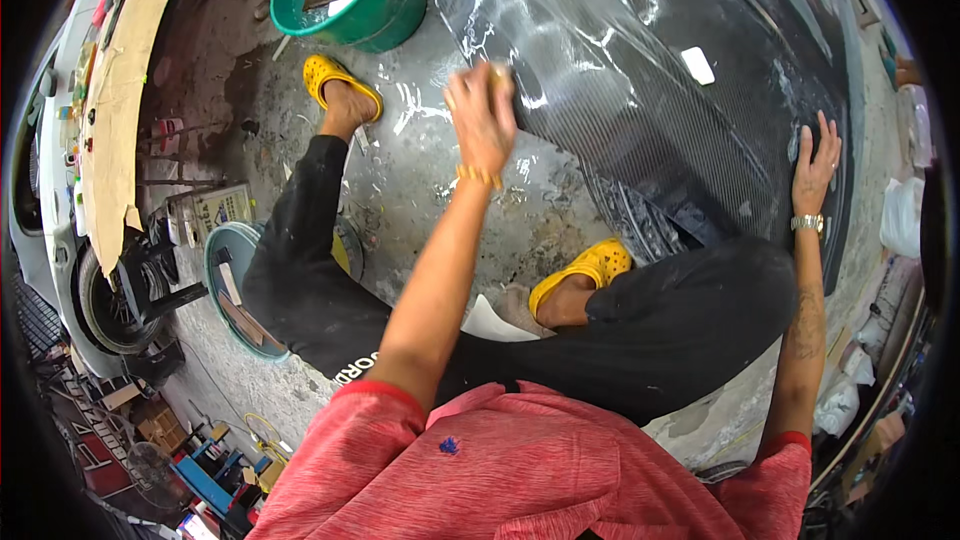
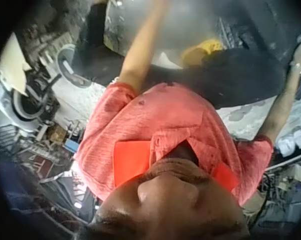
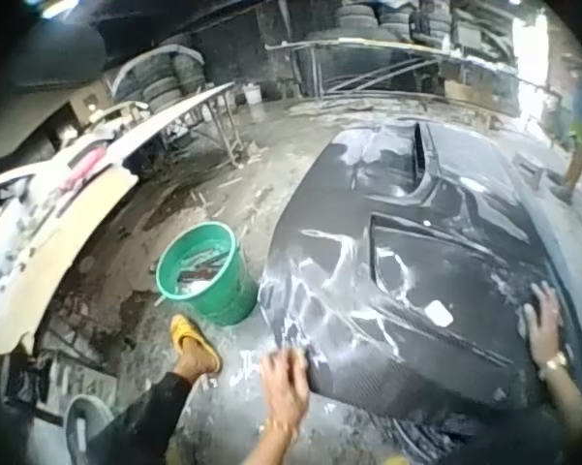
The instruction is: Sanding a carbon fiber car hood with a sanding block and water.
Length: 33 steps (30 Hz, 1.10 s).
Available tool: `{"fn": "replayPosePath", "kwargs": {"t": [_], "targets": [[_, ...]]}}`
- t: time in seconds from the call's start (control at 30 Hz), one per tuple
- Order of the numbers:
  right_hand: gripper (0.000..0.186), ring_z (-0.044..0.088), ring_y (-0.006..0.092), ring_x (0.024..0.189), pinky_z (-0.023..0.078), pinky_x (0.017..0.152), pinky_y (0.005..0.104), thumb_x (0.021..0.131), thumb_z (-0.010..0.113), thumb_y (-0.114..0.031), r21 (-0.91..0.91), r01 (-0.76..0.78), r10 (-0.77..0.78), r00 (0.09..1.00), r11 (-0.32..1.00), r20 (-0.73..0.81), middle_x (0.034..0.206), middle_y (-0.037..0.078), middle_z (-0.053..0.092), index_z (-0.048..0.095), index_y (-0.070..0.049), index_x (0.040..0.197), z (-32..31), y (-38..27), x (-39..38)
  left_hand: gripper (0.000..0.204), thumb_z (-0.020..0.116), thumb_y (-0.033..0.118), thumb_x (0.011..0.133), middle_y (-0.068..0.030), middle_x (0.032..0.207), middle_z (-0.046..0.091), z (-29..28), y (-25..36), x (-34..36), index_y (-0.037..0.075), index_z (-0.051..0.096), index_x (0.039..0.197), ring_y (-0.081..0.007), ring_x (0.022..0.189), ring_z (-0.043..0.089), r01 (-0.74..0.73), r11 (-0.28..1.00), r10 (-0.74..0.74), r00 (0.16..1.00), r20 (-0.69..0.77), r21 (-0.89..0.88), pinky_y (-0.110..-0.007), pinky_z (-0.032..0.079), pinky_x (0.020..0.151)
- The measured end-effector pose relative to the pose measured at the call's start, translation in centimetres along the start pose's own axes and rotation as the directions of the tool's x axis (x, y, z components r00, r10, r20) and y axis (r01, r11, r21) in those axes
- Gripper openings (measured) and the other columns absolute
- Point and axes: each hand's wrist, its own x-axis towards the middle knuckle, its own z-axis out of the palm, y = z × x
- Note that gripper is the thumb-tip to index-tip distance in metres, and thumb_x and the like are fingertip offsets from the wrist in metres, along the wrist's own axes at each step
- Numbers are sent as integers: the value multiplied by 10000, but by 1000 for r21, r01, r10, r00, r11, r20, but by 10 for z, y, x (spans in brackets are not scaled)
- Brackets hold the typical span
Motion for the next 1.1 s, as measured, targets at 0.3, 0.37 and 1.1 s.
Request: {"fn": "replayPosePath", "kwargs": {"t": [0.3, 0.37, 1.1], "targets": [[592, 281, 429, 1507, 185, 1241, 528, 1046, 488, -536, -17, -8, 7, 1000, 1000, -24, 1612, 203, 379, 505, -173, 1514, 5, 4, 3, 371, 611, 107, 947, -229, 1172, 574, -10, 25, -37, 23, 620, 1309, -416, 1063, 534, 48, 998, -49, 999, 19, 43, -514, 443, 949], [600, 278, 433, 1506, 185, 1239, 536, 1043, 486, -549, -10, 0, 0, 1000, 1000, -4, 1616, 200, 373, 504, -181, 1516, 4, 4, 4, 355, 629, 138, 947, -223, 1178, 582, -12, 24, -21, 27, 631, 1284, -416, 1055, 540, 58, 993, -62, 997, 35, 101, -516, 443, 951], [586, 385, 375, 1448, 263, 1212, 466, 1010, 618, -458, 40, -69, 69, 997, 997, 18, 1525, 213, 472, 532, -111, 1474, -15, -20, 16, 363, 595, 377, 1044, -80, 937, 702, -54, -67, 39, 37, 654, 1158, -199, 791, 684, 543, -225, -509, 642, 573, -809, -349, 587, 684]]}}
